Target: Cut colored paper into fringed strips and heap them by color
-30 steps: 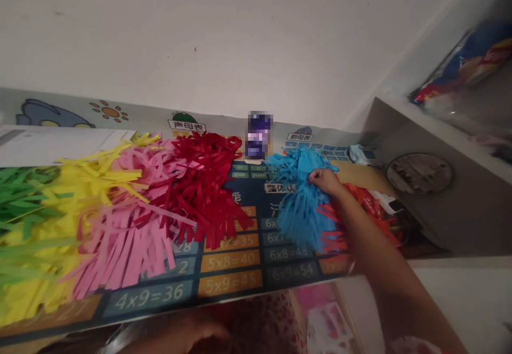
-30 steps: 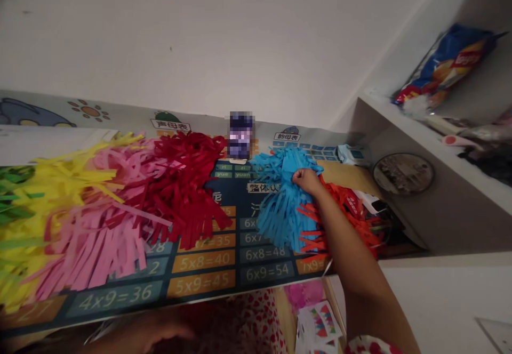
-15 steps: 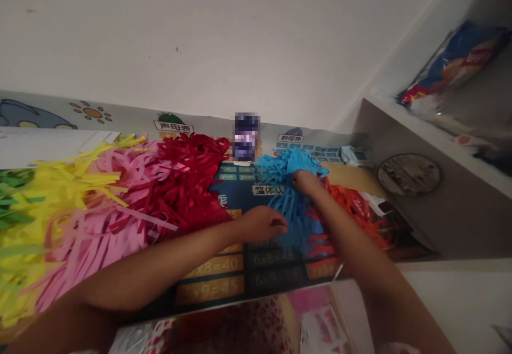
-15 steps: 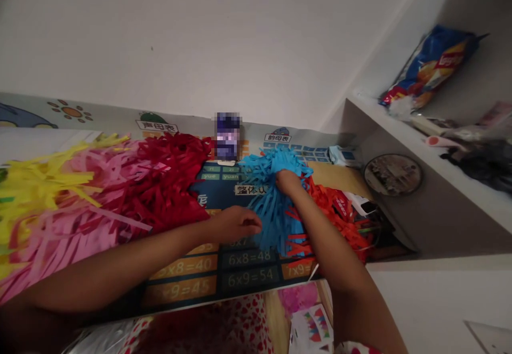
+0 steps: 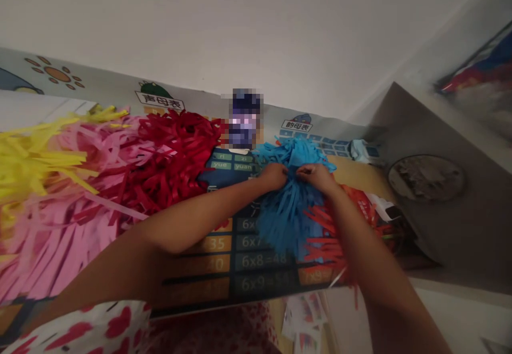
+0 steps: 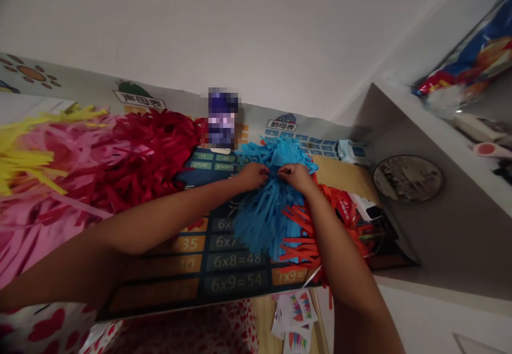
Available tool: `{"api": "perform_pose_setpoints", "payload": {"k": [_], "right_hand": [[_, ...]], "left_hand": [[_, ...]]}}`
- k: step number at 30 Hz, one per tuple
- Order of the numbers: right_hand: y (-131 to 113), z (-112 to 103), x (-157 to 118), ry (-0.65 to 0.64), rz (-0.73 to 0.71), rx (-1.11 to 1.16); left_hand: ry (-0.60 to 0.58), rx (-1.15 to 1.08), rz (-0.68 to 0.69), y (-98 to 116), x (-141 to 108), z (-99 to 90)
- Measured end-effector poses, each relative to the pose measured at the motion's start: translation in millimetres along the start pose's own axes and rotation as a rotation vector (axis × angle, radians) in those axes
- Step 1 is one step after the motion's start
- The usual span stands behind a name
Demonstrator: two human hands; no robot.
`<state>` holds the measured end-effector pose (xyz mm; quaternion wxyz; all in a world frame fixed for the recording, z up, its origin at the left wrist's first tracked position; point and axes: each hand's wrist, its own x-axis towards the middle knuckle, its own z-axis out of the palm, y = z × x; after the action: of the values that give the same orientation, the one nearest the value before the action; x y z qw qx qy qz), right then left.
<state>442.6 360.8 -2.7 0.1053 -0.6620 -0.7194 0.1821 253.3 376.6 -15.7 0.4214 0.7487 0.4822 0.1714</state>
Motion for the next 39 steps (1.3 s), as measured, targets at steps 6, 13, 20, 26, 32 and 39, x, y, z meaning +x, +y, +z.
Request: {"api": "perform_pose_setpoints", "payload": {"k": [6, 13, 20, 26, 32, 39], "right_hand": [[-13.0, 7.8, 3.0, 0.058, 0.035, -0.021], [-1.9, -3.9, -9.1, 0.074, 0.094, 0.214], [-1.5, -8.2, -21.6, 0.061, 0.136, 0.397], [-6.5, -12.0, -24.3, 0.051, 0.141, 0.466], [-3.0, -20.4, -28.9, 0.236, 0.172, 0.696], [3.3, -50.1, -38.3, 0.347, 0.134, 1.018]], "left_hand": [[0.009, 0.069, 0.0, 1.3, 12.0, 0.3], [0.037, -0.038, 0.003, 1.1, 11.9, 3.1], [0.099, -0.108, -0.002, 9.8, 15.9, 11.1], [0.077, -0.066, 0.014, 7.6, 19.6, 15.6], [0.145, 0.056, 0.178, 7.3, 12.1, 13.8], [0.149, 0.59, 0.741, 12.6, 3.4, 24.5]]}}
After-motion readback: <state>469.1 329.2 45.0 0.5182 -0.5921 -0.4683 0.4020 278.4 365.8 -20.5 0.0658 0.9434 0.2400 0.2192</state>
